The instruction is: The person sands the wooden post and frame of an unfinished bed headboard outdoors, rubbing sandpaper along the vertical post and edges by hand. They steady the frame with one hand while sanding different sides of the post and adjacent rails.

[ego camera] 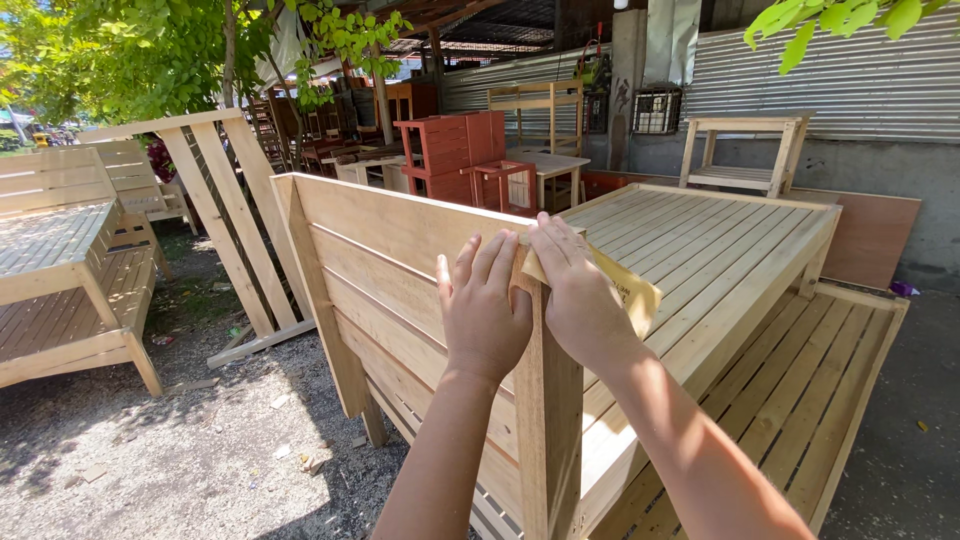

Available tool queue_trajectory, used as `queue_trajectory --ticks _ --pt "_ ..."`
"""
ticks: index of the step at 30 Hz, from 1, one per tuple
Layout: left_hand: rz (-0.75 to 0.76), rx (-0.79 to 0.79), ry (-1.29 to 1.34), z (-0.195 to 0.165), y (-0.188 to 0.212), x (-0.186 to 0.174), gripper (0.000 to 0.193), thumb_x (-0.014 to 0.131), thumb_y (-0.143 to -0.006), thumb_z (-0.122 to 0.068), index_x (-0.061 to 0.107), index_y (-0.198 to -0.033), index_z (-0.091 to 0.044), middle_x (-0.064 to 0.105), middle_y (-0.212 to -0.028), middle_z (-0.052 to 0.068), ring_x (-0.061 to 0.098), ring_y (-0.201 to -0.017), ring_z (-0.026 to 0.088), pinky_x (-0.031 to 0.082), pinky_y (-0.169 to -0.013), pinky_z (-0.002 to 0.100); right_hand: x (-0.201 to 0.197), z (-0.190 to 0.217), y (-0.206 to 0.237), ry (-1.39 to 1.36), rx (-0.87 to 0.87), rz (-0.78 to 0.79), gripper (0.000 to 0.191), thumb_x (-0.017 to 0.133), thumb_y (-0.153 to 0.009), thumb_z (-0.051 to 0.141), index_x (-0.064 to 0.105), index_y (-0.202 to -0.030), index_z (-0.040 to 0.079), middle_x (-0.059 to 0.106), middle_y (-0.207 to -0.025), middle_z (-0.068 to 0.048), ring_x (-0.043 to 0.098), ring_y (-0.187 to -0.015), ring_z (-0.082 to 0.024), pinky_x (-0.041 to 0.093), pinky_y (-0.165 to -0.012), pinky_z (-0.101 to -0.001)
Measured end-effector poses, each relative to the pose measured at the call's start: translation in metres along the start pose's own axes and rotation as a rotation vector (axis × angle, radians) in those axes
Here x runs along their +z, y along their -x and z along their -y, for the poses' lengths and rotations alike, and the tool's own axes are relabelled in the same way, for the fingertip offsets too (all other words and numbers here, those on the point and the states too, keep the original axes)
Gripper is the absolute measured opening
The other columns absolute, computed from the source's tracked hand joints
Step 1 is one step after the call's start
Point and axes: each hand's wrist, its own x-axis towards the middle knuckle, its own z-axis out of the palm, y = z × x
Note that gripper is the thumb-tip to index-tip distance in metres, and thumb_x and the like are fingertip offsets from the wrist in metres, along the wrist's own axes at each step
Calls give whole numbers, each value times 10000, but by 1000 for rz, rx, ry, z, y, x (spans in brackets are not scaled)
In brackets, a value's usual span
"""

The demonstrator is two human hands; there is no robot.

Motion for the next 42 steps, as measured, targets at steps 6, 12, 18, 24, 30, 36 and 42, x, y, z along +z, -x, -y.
queue_trajectory --ticks 6,12,18,24,30,36,42 --pt "69 -58 44 0 -3 -2 671 574 -811 -99 514 -1477 -157 516 -1512 -3 377 -1468 260 158 -1239 610 5 -5 -6 0 195 48 639 486 -801 -150 509 -1430 -44 455 -1537 -249 371 -1468 -380 300 -1214 -436" --pt "157 -96 -38 -2 -6 -3 730 558 -788 -53 478 -1498 -200 478 -1523 -24 339 -1469 255 158 -1225 607 11 -5 -5 67 77 79 650 474 -817 -163 511 -1451 -27 450 -1566 -228 361 -1501 -347 239 -1256 -419" --pt "161 -83 -12 1 -7 -2 709 575 -786 -65 490 -1476 -207 479 -1518 -28 344 -1453 273 157 -1207 596 10 -12 -5 91 52 43 643 476 -805 -149 507 -1437 -37 459 -1537 -242 381 -1465 -370 265 -1224 -432" --pt "145 -116 88 5 -9 0 649 567 -823 -59 538 -1462 -169 513 -1525 -49 385 -1466 264 186 -1242 535 14 -1 -4 84 105 85 606 496 -816 -111 536 -1411 -6 492 -1524 -217 395 -1472 -364 323 -1214 -431" --pt "172 -211 553 9 -10 -9 670 573 -833 -64 513 -1497 -130 491 -1537 26 397 -1423 296 304 -1186 433 -30 16 6 -431 94 68 643 452 -791 -141 605 -1405 -20 619 -1387 -245 550 -1246 -390 444 -1029 -421" --pt "192 -516 1307 6 -7 -29 516 624 -959 -231 548 -1447 -82 618 -1270 72 581 -1213 167 451 -1072 326 -53 19 8 -1447 763 -76 426 464 -750 -97 645 -1136 -99 749 -1004 -168 744 -861 -245 631 -769 -375" --pt "487 -639 1178 26 -3 -50 332 714 -965 -193 690 -1224 13 668 -926 39 513 -729 124 381 -620 288 5 30 20 -1493 624 58 477 504 -824 -64 541 -1299 -61 662 -1141 -157 660 -1001 -233 551 -896 -368"
